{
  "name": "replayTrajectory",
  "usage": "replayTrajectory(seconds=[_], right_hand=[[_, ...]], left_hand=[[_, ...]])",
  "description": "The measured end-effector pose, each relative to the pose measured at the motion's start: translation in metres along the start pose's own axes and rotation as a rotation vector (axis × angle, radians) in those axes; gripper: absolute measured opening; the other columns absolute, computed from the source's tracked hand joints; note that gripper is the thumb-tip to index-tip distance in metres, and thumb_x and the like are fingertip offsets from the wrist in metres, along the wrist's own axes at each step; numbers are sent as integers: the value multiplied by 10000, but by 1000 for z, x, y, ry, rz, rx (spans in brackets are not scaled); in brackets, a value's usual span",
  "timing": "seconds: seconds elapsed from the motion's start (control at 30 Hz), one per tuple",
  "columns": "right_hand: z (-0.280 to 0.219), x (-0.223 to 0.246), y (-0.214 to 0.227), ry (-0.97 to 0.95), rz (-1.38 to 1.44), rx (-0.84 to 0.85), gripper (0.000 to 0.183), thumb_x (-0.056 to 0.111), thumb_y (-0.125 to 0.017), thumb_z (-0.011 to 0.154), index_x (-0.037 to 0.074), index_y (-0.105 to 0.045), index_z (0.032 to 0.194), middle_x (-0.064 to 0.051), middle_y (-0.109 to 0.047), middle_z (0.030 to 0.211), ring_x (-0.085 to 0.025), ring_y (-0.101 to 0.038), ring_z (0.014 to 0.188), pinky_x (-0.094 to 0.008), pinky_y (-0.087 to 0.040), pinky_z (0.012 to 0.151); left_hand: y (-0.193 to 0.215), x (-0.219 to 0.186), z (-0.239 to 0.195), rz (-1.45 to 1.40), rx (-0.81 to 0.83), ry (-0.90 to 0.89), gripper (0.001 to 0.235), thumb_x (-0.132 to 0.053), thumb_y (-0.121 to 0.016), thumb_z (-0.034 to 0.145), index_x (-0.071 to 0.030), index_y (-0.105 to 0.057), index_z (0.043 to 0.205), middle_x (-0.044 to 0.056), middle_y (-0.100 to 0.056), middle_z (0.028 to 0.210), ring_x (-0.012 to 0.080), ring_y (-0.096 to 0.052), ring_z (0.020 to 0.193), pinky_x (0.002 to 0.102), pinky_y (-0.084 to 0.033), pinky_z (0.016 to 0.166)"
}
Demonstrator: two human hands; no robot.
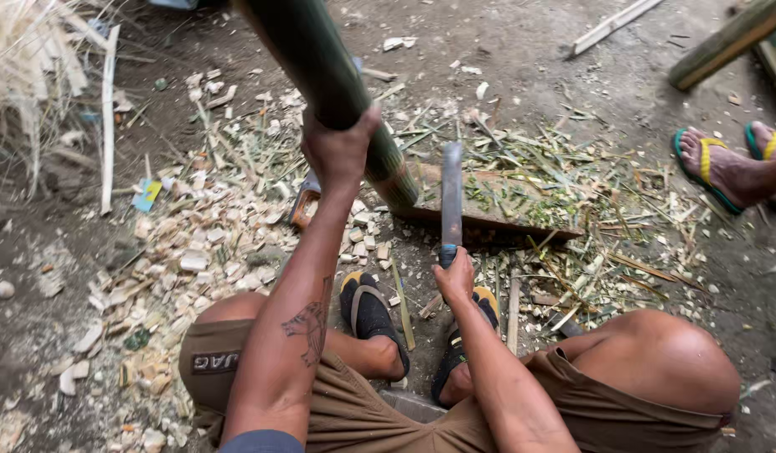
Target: The person sits on the ground and uses a knife to scrape and smooth the outer surface of a bamboo segment. They rotate the bamboo in their hands to work around its circumference, then place the finished piece aside and pick up another segment to repeat the process.
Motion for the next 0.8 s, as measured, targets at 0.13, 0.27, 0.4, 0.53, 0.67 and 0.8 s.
replayTrajectory(seconds=[0.13,0.27,0.4,0.53,0.67,0.8], right_hand=[[-4,1,-26,-28,-72,0,598,266,-800,775,21,-530,1249,-227,-643,1154,-427,-611,1117,-497,-489,960],[-3,51,-4,-41,-82,-132,582,260,-792,786,-35,-542,1221,-313,-534,1317,-480,-560,1152,-528,-459,943],[-22,181,51,217,462,1,663,453,-689,952,-29,-555,1386,-264,-594,1374,-344,-563,1245,-414,-433,1063],[-119,296,94,575,591,867,921,510,-730,864,27,-375,1563,-182,-613,1410,-215,-600,1290,-357,-461,1083],[-224,381,134,867,579,984,1017,439,-822,755,35,-323,1543,-184,-609,1358,-247,-628,1213,-393,-545,997],[-329,414,137,1115,459,1195,946,445,-811,823,15,-353,1531,-211,-600,1385,-306,-629,1278,-402,-519,1046]], left_hand=[[50,-31,26,-190,-115,-69,609,-400,-901,782,-69,-567,1170,69,-735,1055,169,-758,940,325,-651,891],[94,-29,19,-181,-119,-51,567,-350,-901,754,-33,-629,1139,94,-761,1046,190,-755,909,325,-620,859],[119,-12,2,43,-142,183,529,-377,-893,716,-44,-725,1091,67,-786,1016,155,-759,880,296,-592,831],[180,-25,-29,-118,-259,357,545,-368,-858,754,9,-703,1115,122,-772,1031,204,-748,866,347,-603,781],[282,-81,-81,-523,-354,122,597,-382,-790,912,31,-612,1304,135,-688,1212,224,-679,1071,362,-571,940],[367,-86,-196,-448,-394,205,687,-508,-699,913,-28,-571,1389,49,-663,1306,162,-635,1200,306,-508,1032]])
Point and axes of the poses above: each hand's wrist, its own z-axis towards the middle knuckle, its own y-axis out of the back of the hand, x = y × z, the point moved 4 cm from there along z, towards the middle knuckle
